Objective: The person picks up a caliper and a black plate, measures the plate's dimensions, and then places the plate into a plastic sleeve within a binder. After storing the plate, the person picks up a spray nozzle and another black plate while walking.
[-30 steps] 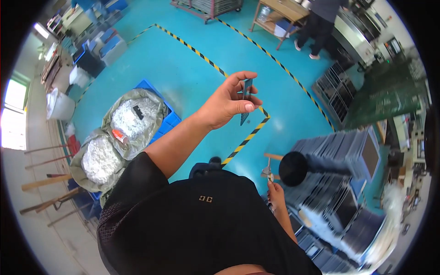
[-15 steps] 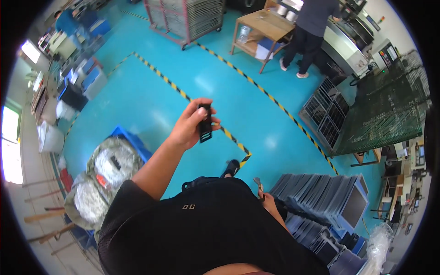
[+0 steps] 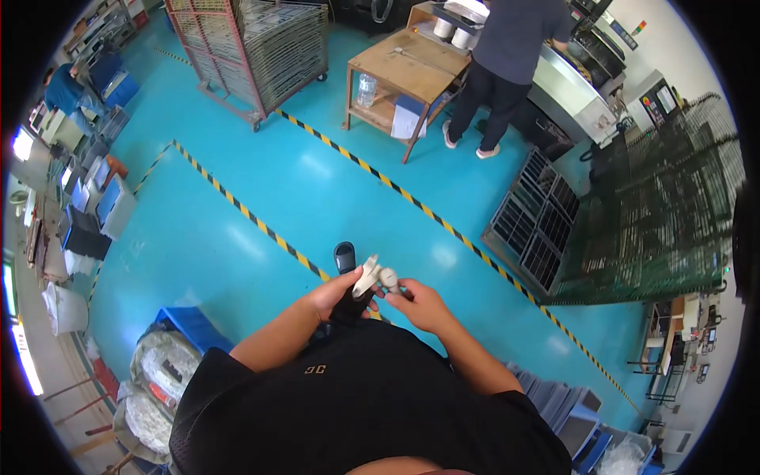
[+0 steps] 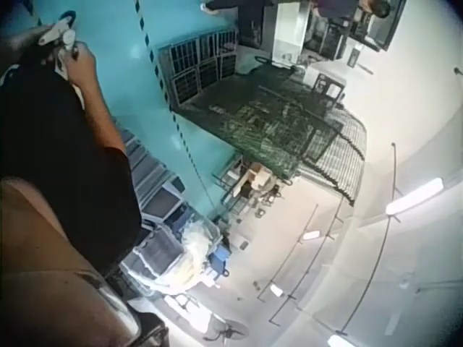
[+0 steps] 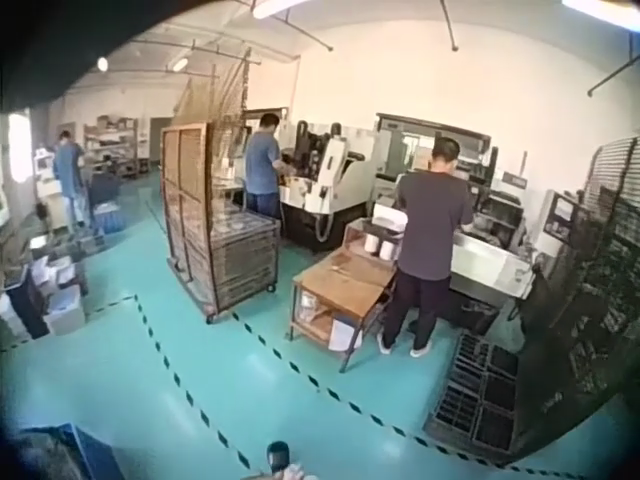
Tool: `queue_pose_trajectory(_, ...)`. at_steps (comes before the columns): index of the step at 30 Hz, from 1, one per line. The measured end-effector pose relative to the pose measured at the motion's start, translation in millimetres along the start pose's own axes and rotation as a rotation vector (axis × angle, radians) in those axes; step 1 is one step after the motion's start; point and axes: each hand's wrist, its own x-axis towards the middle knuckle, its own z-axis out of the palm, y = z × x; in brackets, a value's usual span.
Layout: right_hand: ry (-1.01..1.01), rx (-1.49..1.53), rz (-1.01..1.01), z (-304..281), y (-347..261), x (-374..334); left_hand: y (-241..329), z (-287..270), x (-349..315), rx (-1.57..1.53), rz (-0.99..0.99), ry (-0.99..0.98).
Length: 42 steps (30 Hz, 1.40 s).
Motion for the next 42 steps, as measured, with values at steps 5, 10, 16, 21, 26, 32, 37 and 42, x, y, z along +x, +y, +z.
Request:
queue_pose_trajectory(5, -0.114, -0.228, 0.026, -63.8, -58.2, 154.2, 151.5, -50.4, 78.5, 0.252, 0.038, 0.044)
queue_pose_trajectory(10, -0.119, -0.282, 0.003, -140.3, -86.3, 271.4, 306.3, -78.4, 135.7, 0.299, 0.043, 0.085)
queue_pose_trajectory(16, -0.212, -0.343, 0.299, -228.7, -54.8, 403.5, 455.2, -122.6, 206.5, 0.268, 0.086, 0.237)
queue_pose_trajectory(21, 0.044, -0.374, 0.201, -288.2, -20.1, 581.5, 532.8, -177.6, 298.4, 0.214, 0.185, 0.387)
queue_pose_trajectory(26, 0.294, -0.494, 0.143, -409.3, 29.0, 855.0, 603.3, -241.8, 373.7, 0.056, 0.214, 0.676)
queue_pose_trajectory(32, 0.454, -0.672, 0.169, -581.5, 24.1, 1179.3, 628.0, -305.7, 400.5, -0.111, -0.129, 1.186)
queue_pose_trajectory(37, 0.473, -0.73, 0.217, -659.0, 21.0, 1337.8, 716.9, -257.3, 441.0, 0.074, -0.424, 1.281)
queue_pose_trajectory(42, 0.422, -0.744, 0.215, -685.7, 52.2, 1395.1, 759.5, -256.5, 478.7, 0.042, -0.399, 1.287)
